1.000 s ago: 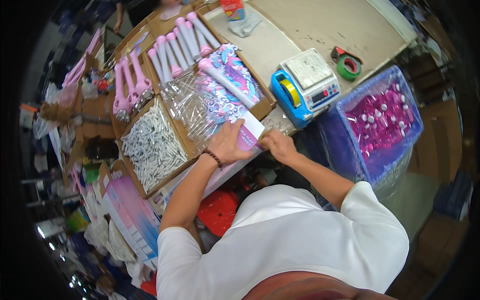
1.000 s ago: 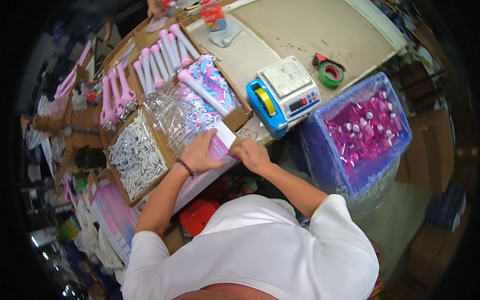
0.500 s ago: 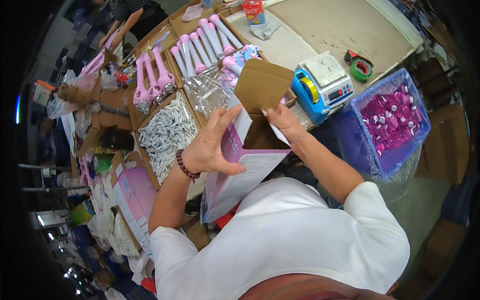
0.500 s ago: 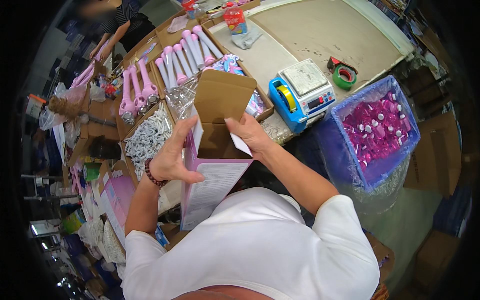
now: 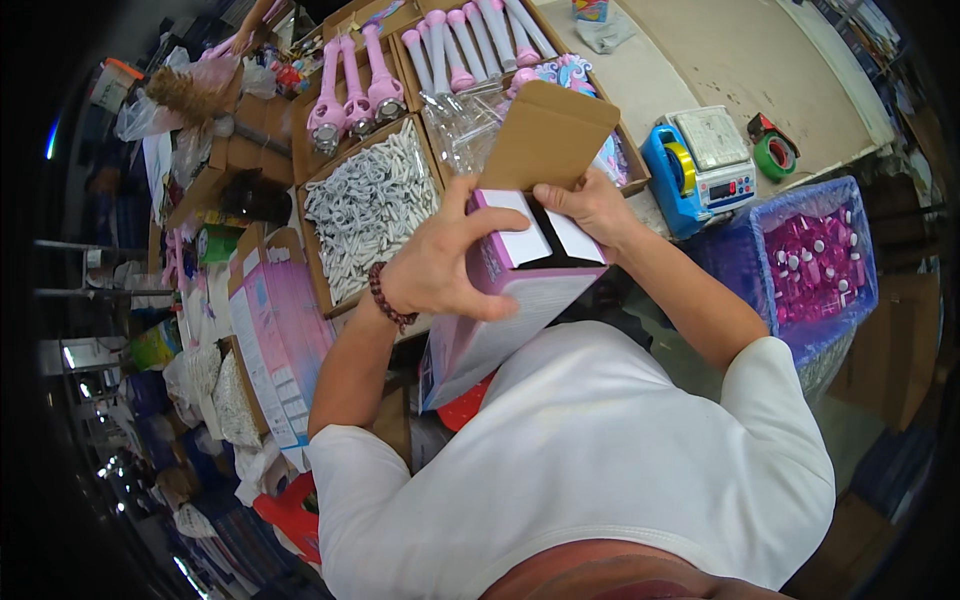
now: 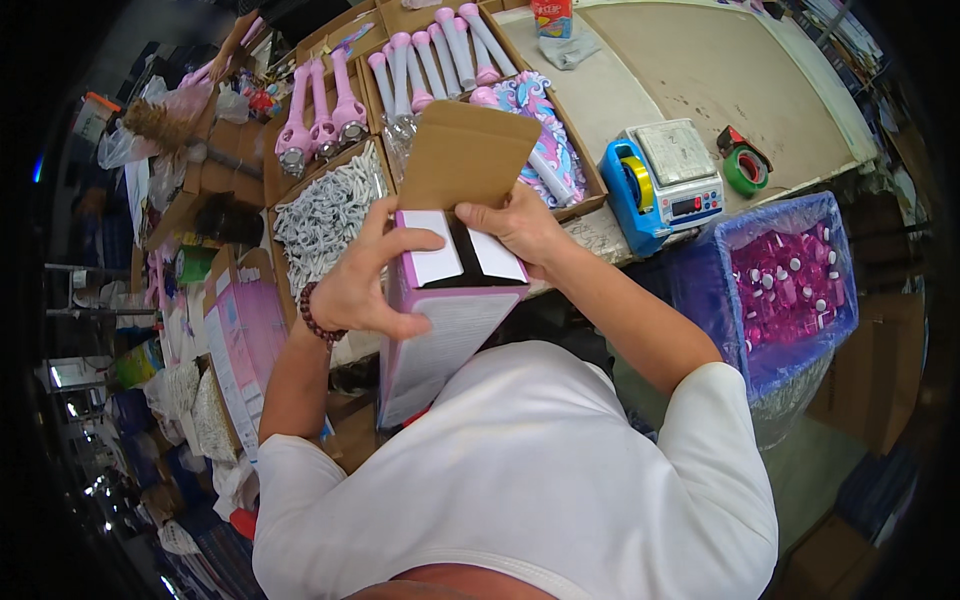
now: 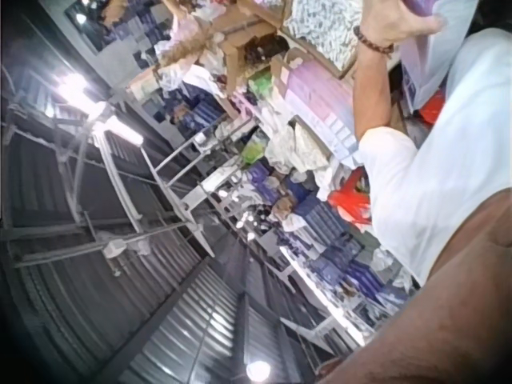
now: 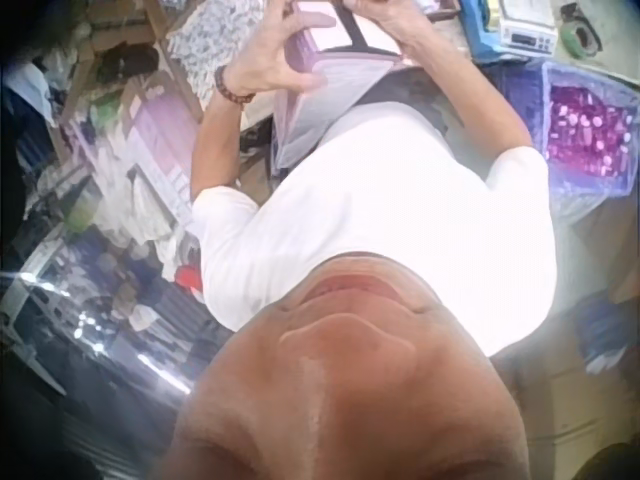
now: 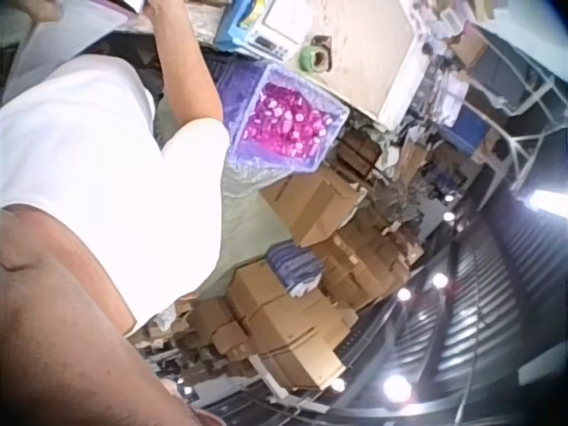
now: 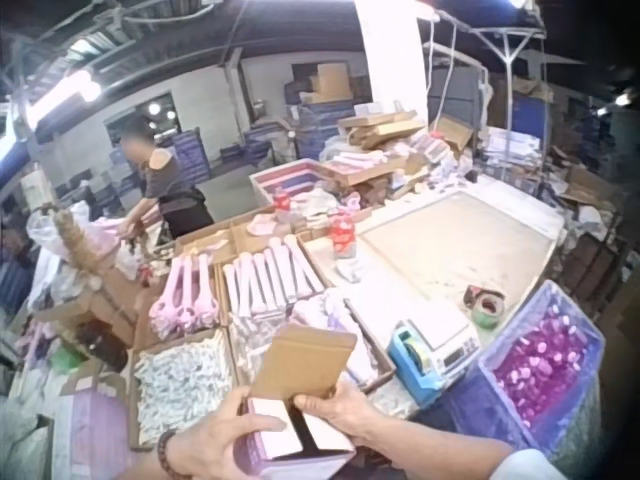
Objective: The person assembles pink and white handheld massagers by attaching heads to shafts and inserting batteries. They then place the assembled units into a cardboard box.
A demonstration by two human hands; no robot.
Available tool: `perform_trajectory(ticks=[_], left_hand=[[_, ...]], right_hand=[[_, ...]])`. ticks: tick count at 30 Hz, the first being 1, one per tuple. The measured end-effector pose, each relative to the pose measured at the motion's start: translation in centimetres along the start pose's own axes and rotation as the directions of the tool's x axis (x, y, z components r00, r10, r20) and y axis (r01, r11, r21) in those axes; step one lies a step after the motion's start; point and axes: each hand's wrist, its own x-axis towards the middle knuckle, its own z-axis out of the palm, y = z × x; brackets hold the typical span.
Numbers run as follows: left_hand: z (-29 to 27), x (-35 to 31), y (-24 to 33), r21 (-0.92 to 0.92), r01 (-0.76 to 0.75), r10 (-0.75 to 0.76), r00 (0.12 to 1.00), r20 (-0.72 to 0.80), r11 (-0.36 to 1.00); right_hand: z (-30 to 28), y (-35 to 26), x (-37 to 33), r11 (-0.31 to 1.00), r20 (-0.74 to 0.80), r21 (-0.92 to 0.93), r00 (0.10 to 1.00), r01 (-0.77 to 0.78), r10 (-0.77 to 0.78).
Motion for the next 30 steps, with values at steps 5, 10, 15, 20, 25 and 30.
perform_trajectory(ticks=[5,10,15,20,25,30], left_hand=[[-1.4,-2.4,-2.3,-0.084,0.075,-0.092,0.972,-0.215,0.994],[-1.4,-4.2,-3.1,-0.127,0.234,-0.262,0.921,-0.287,0.964],[0.2,-4.8,-3.1,-0.141,0.131,-0.169,0.938,-0.303,0.981],[1.1,-5.0,-3.0,-0.187,0.186,-0.234,0.931,-0.280,0.965],[1.0,-6.1,-3.2,-0.145,0.144,-0.177,0.953,-0.245,0.979],[1.5,-6.1,-3.0,-0.181,0.188,-0.231,0.940,-0.253,0.965]], right_hand=[[0.5,-3.1,-0.5,0.464,0.127,-0.556,0.622,0.690,-0.773],[5.8,-8.5,-7.1,0.743,0.658,0.029,0.547,0.669,-0.518],[13.0,-9.0,-10.2,0.851,0.815,0.257,0.371,0.458,-0.446],[14.1,-8.1,-10.3,0.848,0.793,0.311,0.375,0.428,-0.480],[14.5,-7.2,-10.4,0.846,0.792,0.342,0.359,0.409,-0.493],[14.1,-7.0,-10.0,0.840,0.787,0.346,0.358,0.418,-0.502]])
